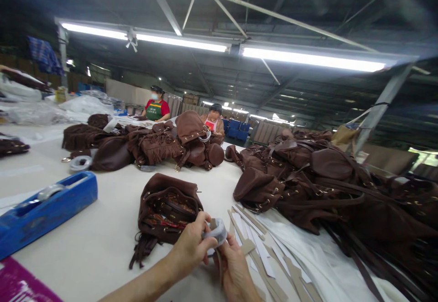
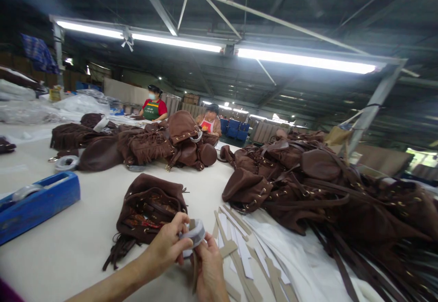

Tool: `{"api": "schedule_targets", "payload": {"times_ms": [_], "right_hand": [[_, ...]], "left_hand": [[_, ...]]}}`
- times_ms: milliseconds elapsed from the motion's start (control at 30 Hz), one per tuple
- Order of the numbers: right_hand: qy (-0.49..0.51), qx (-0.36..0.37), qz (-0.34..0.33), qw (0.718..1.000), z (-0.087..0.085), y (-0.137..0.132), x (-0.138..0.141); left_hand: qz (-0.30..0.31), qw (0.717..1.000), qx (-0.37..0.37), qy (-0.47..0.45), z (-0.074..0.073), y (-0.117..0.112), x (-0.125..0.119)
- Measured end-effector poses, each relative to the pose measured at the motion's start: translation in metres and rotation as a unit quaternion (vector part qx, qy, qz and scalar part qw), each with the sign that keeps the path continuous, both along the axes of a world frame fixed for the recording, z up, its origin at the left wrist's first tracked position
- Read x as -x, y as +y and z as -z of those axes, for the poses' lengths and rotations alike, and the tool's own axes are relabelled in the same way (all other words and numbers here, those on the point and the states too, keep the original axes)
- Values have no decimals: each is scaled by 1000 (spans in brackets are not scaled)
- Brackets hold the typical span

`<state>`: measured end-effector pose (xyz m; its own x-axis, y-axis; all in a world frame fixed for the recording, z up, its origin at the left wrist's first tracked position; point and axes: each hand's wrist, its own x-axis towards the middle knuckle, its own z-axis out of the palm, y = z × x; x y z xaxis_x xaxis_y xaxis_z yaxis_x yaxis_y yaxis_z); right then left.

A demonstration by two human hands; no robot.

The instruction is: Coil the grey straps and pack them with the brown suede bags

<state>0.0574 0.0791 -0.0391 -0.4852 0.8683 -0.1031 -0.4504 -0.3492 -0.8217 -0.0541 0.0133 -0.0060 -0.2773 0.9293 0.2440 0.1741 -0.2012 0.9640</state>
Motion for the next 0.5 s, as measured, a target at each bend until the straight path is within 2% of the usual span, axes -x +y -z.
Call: {"api": "schedule_targets", "payload": {"times_ms": [167,233,367,500], "right_hand": [[-3,-55,42,998,14,12,3],[3,-67,35,997,17,14,3],[27,-41,13,999,17,12,1],[-17,-58,-7,998,15,13,-1]], "left_hand": [[13,997,25,-71,6,5,2],[17,993,49,-107,6,7,4],[24,986,81,-144,4,10,9],[54,981,114,-148,3,11,10]]}}
